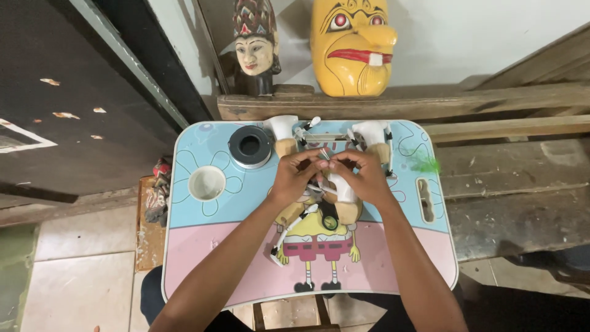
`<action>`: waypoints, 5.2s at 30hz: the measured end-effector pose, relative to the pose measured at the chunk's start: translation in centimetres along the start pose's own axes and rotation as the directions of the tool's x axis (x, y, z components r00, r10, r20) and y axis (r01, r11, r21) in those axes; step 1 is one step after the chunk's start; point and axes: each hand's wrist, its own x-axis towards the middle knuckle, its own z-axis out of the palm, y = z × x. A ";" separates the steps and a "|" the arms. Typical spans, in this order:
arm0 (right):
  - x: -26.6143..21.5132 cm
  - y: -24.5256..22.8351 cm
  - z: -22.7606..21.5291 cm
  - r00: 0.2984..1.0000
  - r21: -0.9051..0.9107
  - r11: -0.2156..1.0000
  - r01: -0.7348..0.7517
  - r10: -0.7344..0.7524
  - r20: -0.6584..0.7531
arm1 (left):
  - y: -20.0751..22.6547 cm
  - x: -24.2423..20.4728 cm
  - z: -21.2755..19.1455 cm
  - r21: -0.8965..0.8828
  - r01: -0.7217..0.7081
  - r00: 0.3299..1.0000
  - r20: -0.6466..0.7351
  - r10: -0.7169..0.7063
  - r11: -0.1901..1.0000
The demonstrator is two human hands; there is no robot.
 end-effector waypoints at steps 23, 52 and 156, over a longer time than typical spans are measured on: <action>-0.2 1.2 -1.3 0.992 -0.088 0.988 0.126 -0.124 0.025 | 1.6 -0.3 1.0 0.186 -0.233 0.968 -0.053 0.246 0.955; -0.9 1.2 -0.9 0.998 0.050 0.998 -0.030 0.033 -0.062 | 1.8 -0.9 1.7 0.323 -0.295 0.918 -0.164 0.360 0.899; -1.7 0.7 0.3 0.992 -0.147 0.982 0.121 -0.123 -0.003 | 1.0 -1.3 1.3 0.496 -0.335 0.937 0.082 0.341 0.801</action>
